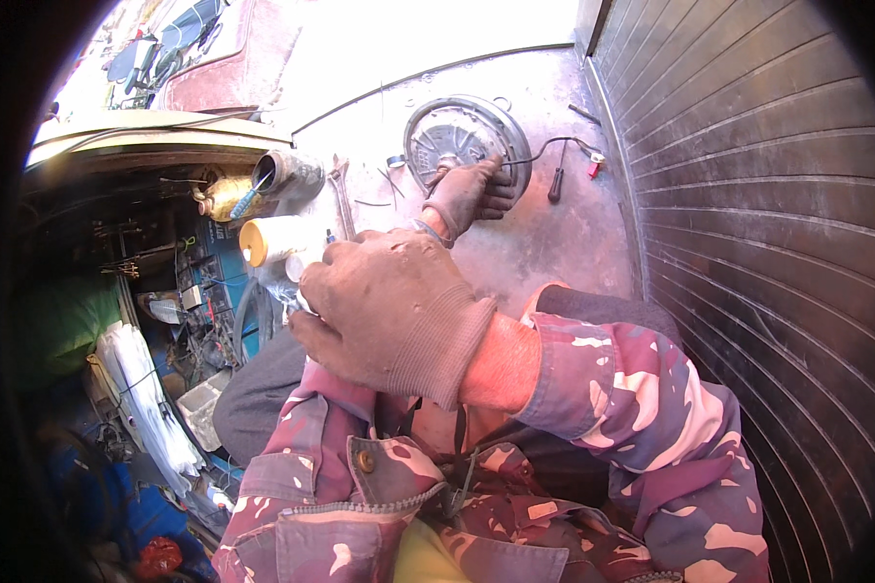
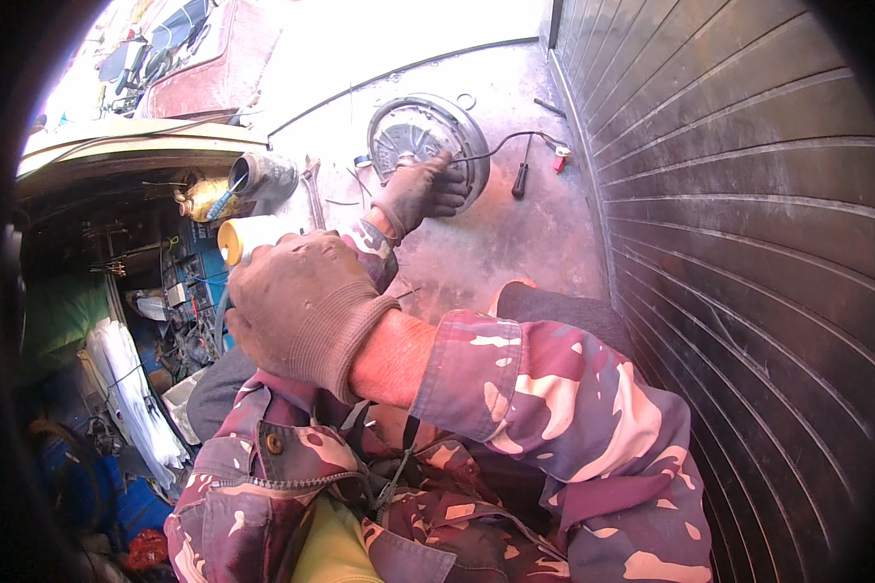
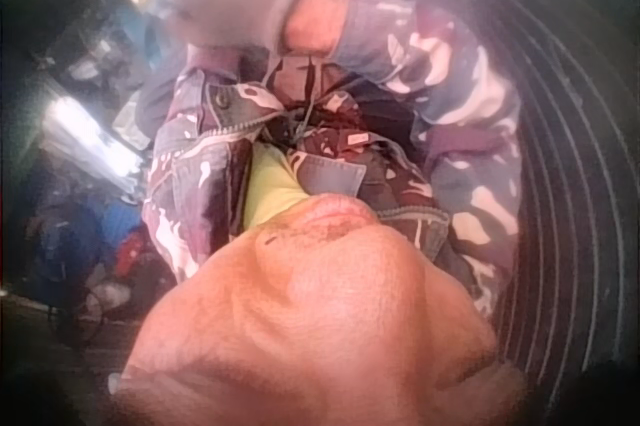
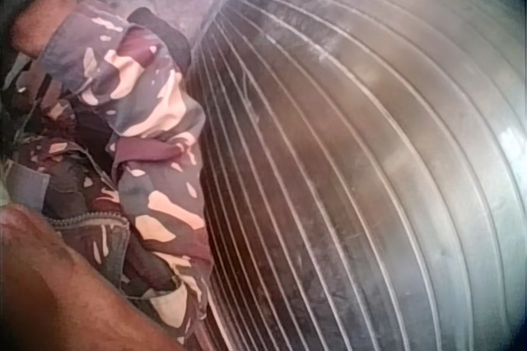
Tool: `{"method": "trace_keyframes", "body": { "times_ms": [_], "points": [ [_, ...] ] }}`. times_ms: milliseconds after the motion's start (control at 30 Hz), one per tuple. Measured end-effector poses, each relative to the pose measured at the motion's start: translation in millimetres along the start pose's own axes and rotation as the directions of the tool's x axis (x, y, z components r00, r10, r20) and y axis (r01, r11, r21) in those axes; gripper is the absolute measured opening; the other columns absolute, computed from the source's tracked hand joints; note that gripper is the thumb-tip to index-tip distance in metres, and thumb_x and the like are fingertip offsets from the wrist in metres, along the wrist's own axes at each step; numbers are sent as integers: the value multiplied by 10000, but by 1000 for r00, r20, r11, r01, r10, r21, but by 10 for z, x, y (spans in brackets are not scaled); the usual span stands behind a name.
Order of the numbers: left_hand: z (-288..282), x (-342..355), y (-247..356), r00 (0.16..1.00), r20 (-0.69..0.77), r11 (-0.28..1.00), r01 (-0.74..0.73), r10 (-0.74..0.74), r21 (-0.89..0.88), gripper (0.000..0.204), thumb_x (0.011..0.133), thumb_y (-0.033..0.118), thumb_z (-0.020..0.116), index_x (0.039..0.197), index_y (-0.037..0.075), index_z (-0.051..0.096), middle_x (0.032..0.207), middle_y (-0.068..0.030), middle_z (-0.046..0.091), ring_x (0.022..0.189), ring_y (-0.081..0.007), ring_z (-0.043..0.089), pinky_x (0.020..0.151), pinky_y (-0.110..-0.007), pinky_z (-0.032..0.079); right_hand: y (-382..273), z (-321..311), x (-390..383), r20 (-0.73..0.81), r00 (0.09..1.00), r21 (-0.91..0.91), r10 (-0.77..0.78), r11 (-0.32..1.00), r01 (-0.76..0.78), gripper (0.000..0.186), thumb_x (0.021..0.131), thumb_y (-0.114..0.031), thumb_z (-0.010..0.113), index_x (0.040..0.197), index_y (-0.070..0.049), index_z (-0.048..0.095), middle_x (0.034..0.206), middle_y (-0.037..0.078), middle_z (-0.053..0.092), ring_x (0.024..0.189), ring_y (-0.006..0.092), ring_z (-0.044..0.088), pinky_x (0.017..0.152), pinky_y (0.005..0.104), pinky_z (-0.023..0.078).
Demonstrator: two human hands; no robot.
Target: The person sits on the floor and uses a screwdriver to adjust components on a circular motor. They repeatedly tighten or loosen screws and manipulate wires attached to the motor throughout the clip.
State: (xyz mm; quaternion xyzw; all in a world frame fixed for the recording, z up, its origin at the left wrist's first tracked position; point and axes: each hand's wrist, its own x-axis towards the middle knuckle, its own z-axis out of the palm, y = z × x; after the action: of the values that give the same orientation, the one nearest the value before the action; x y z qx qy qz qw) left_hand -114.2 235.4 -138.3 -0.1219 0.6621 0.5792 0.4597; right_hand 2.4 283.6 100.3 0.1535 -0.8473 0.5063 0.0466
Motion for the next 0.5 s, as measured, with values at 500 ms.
{"method": "trace_keyframes", "body": {
  "times_ms": [500],
  "points": [
    [-158, 64, -28, 985, -86, 988, 152, -152, -6, 541, 1048, 555, 583, 1011, 39, 739, 708, -116, 684, 589, -243, 691, 539, -362, 515, -9, -22, -22, 31, 999, -12, 10, 1000, -10, 317, 907, -361, 662, 887, -61, 762, 886, 152, 742, 871, 336, 745, 786, 480, 582]
  ]
}}
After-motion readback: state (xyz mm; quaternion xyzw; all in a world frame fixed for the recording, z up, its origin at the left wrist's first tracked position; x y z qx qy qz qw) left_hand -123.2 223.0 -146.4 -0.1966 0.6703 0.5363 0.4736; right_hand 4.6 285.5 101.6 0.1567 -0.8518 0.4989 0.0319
